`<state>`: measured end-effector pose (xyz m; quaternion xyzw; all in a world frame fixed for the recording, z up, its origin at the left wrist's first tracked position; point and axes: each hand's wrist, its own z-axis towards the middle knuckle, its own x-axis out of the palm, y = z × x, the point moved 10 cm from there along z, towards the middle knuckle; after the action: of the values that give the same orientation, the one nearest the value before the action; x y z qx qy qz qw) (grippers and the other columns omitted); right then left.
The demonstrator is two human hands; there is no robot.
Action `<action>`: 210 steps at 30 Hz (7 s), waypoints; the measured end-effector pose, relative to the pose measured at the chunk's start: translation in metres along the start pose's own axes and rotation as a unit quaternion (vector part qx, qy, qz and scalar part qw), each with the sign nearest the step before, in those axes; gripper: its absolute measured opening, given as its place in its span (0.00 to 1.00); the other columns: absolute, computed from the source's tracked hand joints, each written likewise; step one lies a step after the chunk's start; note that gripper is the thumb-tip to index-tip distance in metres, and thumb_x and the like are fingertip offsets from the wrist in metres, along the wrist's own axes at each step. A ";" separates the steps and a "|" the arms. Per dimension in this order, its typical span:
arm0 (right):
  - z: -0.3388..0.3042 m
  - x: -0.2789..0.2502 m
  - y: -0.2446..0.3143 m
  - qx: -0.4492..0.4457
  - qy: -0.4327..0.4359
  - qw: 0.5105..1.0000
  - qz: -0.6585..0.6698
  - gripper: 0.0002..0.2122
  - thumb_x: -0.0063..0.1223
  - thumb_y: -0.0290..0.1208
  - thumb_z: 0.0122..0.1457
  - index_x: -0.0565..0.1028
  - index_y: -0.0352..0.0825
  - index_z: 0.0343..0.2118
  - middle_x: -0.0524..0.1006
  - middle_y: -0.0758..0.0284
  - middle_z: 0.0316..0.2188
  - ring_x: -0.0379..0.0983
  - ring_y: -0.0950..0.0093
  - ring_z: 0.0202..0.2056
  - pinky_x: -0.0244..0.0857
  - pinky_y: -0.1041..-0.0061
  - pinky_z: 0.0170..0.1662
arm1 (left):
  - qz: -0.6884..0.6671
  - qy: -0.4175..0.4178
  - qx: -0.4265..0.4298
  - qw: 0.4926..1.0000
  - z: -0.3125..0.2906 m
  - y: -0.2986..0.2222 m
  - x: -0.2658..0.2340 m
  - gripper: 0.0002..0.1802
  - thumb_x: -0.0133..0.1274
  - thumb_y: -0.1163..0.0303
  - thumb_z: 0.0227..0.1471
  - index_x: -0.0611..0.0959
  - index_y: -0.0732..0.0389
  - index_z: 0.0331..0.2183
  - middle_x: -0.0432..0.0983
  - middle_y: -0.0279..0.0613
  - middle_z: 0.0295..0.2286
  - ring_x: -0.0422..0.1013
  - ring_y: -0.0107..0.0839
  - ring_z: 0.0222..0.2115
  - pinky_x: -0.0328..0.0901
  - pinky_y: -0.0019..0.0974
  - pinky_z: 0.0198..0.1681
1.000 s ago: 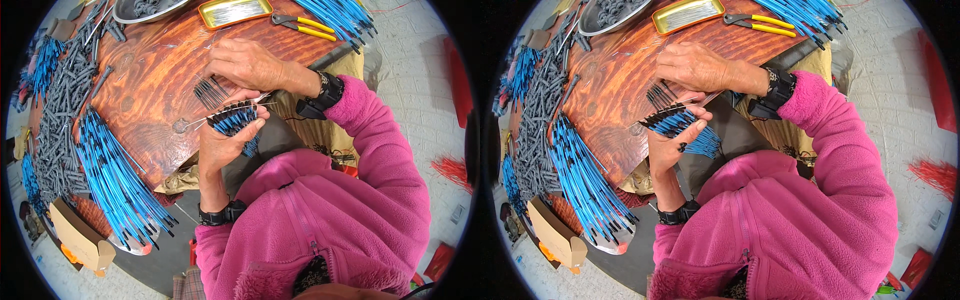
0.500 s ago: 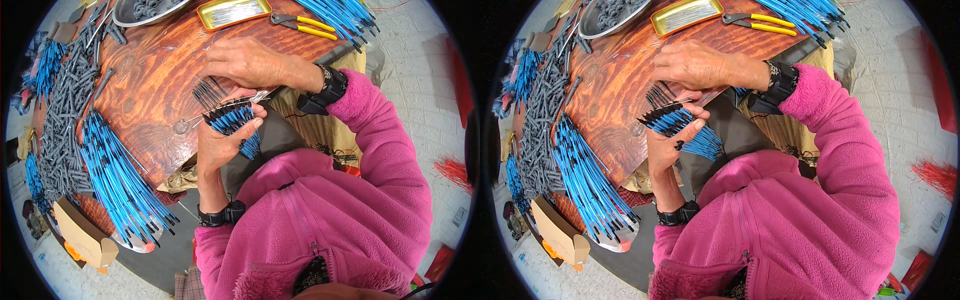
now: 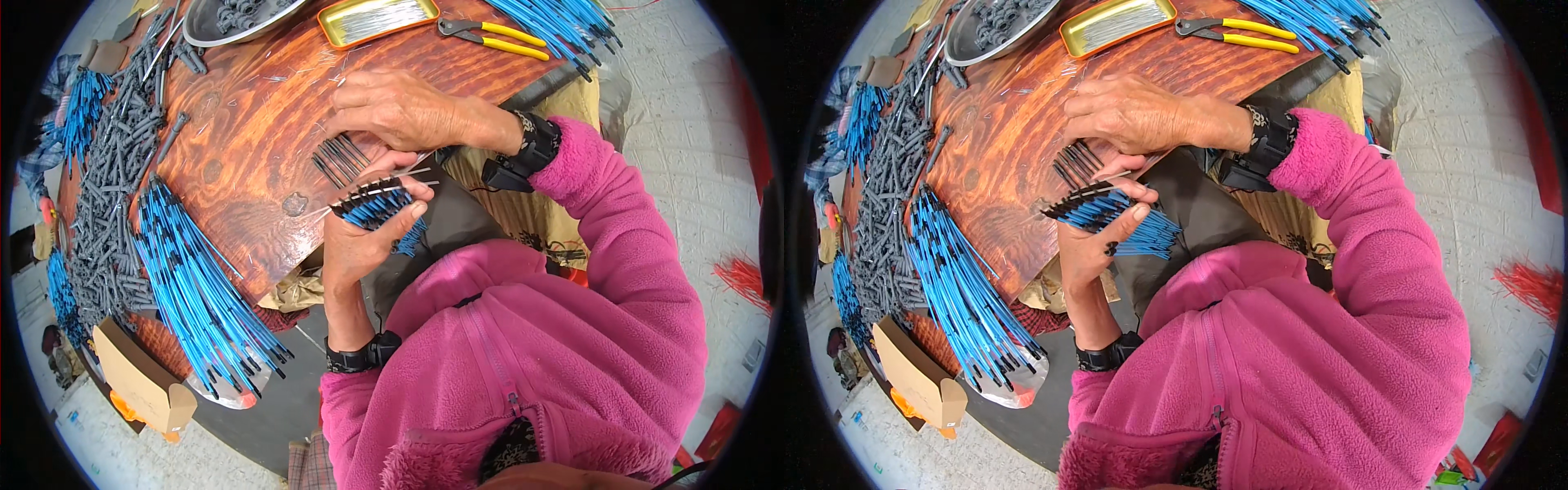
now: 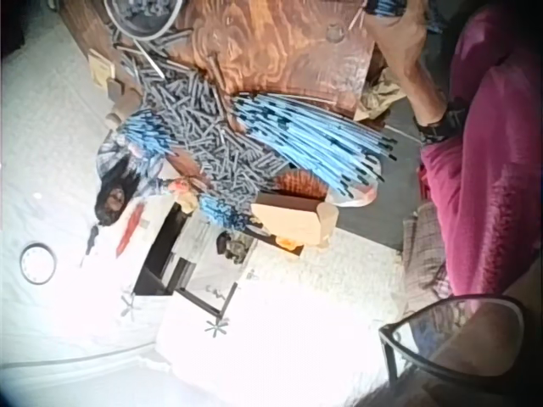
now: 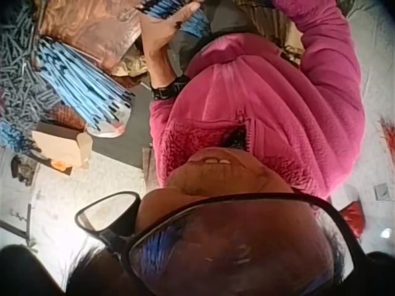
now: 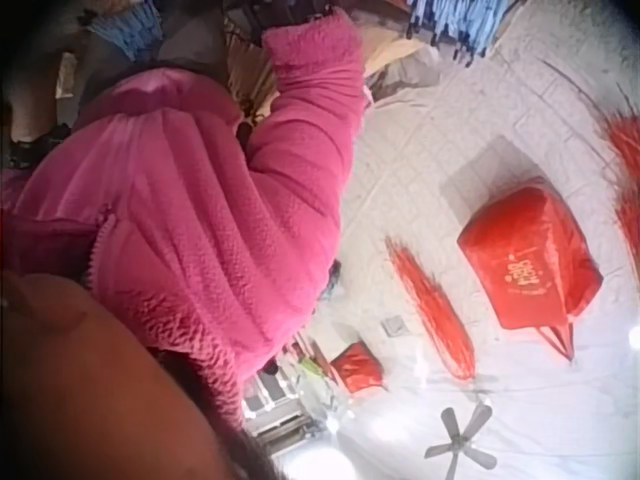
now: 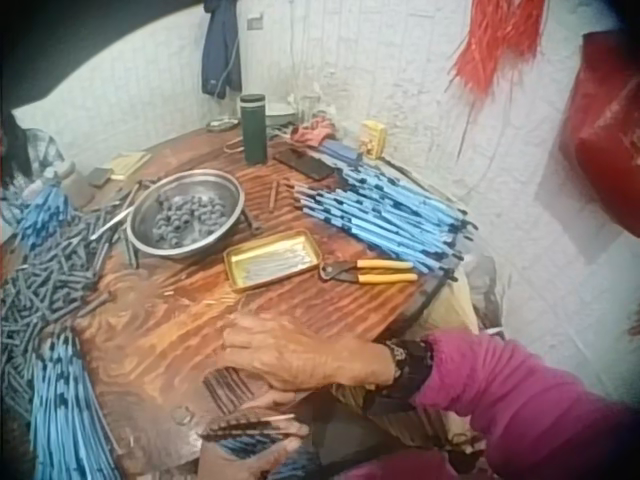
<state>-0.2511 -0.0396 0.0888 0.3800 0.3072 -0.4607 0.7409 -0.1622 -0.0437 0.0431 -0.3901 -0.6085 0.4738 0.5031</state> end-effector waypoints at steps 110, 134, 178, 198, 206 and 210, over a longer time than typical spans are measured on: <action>0.010 0.014 0.005 0.034 -0.034 0.996 -0.080 0.09 0.52 0.30 0.51 0.71 0.34 0.35 0.72 0.64 0.35 0.72 0.65 0.39 0.72 0.68 0.36 | 0.024 -0.011 0.072 0.997 -0.002 -0.016 -0.023 0.18 0.67 0.79 0.42 0.80 0.67 0.38 0.77 0.43 0.38 0.69 0.31 0.47 0.64 0.34 0.51; 0.009 0.014 0.002 0.019 -0.063 0.997 -0.048 0.08 0.49 0.33 0.54 0.69 0.34 0.32 0.72 0.63 0.33 0.73 0.63 0.37 0.70 0.65 0.36 | 0.028 -0.006 0.090 0.996 -0.003 -0.017 -0.023 0.18 0.67 0.79 0.42 0.80 0.67 0.38 0.77 0.44 0.39 0.68 0.33 0.50 0.63 0.35 0.53; 0.017 0.020 0.001 0.013 -0.011 1.000 0.007 0.11 0.54 0.30 0.52 0.74 0.39 0.39 0.72 0.66 0.37 0.71 0.63 0.43 0.69 0.64 0.40 | 0.028 -0.005 0.090 0.996 -0.004 -0.015 -0.027 0.20 0.67 0.80 0.42 0.79 0.67 0.39 0.77 0.43 0.41 0.71 0.30 0.47 0.63 0.33 0.52; 0.009 0.006 -0.004 0.004 -0.017 1.000 -0.013 0.13 0.56 0.28 0.50 0.74 0.37 0.40 0.72 0.66 0.38 0.72 0.64 0.42 0.69 0.66 0.40 | 0.017 -0.018 0.034 0.999 -0.005 -0.011 -0.027 0.21 0.66 0.80 0.42 0.79 0.66 0.40 0.77 0.43 0.41 0.72 0.29 0.44 0.65 0.33 0.50; 0.015 0.010 0.002 -0.020 0.018 0.998 -0.057 0.14 0.57 0.30 0.48 0.73 0.37 0.39 0.72 0.65 0.37 0.72 0.64 0.40 0.71 0.68 0.38 | 0.008 -0.025 0.027 0.999 -0.002 -0.010 -0.028 0.21 0.66 0.80 0.42 0.78 0.66 0.41 0.77 0.44 0.41 0.73 0.28 0.44 0.66 0.32 0.50; 0.015 0.013 0.003 -0.032 0.015 0.998 -0.058 0.14 0.57 0.32 0.48 0.72 0.36 0.38 0.72 0.66 0.36 0.72 0.65 0.39 0.71 0.69 0.37 | 0.034 -0.001 0.063 0.997 -0.003 -0.013 -0.028 0.21 0.66 0.80 0.42 0.78 0.66 0.41 0.75 0.44 0.44 0.74 0.26 0.42 0.67 0.31 0.49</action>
<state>-0.2417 -0.0579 0.0870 0.3449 0.3545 -0.4868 0.7200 -0.1538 -0.0731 0.0486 -0.3778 -0.5637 0.5287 0.5099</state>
